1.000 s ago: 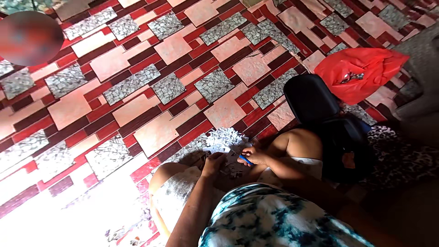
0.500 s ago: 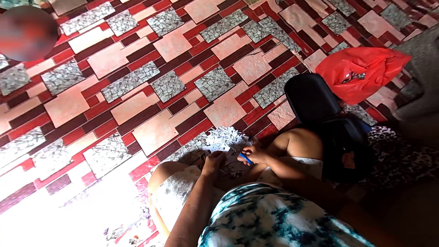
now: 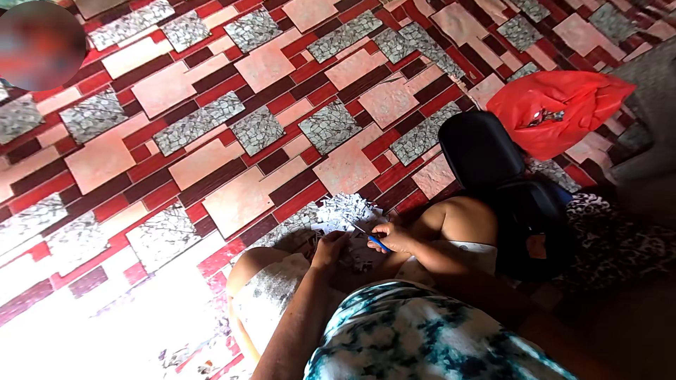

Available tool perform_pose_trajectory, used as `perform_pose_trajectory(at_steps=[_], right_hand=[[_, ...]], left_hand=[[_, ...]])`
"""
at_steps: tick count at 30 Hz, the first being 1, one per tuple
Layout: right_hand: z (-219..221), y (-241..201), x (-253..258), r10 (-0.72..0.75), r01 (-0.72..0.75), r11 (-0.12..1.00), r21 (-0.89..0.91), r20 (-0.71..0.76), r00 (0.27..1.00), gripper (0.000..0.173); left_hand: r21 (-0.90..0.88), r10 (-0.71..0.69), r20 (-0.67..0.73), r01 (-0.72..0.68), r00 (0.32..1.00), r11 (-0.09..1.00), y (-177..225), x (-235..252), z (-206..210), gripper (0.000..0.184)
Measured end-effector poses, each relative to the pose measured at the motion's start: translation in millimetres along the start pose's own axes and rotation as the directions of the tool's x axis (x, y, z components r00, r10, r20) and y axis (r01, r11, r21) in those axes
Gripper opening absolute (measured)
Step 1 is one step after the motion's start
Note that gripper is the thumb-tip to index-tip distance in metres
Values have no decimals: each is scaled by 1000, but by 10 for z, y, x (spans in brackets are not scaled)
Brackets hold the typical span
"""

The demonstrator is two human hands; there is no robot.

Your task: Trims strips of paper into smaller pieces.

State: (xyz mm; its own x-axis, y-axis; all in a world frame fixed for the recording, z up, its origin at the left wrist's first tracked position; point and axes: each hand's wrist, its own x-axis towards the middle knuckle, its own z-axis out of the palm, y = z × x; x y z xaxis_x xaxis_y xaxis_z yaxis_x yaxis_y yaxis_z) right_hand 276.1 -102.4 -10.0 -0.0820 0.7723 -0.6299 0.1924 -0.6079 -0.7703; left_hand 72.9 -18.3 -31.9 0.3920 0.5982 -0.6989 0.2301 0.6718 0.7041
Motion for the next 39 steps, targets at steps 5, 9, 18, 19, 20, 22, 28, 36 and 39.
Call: perform_pose_trajectory(at_steps=[5, 9, 18, 19, 20, 22, 28, 36, 39], right_hand=[[-8, -77, -20, 88, -88, 996, -6, 30, 996, 33], [3, -36, 10, 76, -74, 997, -30, 53, 996, 36], [5, -10, 3, 16, -15, 999, -43, 25, 1000, 32], [2, -7, 3, 15, -14, 999, -36, 23, 1000, 32], [-1, -10, 3, 18, -17, 999, -29, 21, 1000, 32], [4, -39, -6, 48, -48, 999, -16, 31, 998, 34], [3, -46, -5, 56, -50, 996, -75, 75, 996, 37], [7, -8, 8, 11, -9, 999, -47, 52, 999, 30], [6, -12, 4, 23, -21, 999, -30, 47, 999, 30]], left_hand=[[-24, -14, -32, 13, 999, 1000, 2, 14, 5, 12], [-31, -24, -22, 23, 999, 999, 19, -2, 16, 12], [-28, -31, -5, 31, 1000, 999, 23, 3, 35, 11], [-28, -28, -4, 28, 1000, 999, 20, 4, 34, 11], [-25, -22, -1, 22, 1000, 999, 15, 7, 30, 11], [-17, -4, 3, 5, 1000, 1000, 1, 18, 16, 13], [-21, -5, -1, 5, 1000, 1000, -2, 22, 10, 12], [-29, -14, 10, 14, 1000, 999, 18, 14, 34, 11], [-43, -13, 10, 14, 1000, 999, 15, 16, 32, 11]])
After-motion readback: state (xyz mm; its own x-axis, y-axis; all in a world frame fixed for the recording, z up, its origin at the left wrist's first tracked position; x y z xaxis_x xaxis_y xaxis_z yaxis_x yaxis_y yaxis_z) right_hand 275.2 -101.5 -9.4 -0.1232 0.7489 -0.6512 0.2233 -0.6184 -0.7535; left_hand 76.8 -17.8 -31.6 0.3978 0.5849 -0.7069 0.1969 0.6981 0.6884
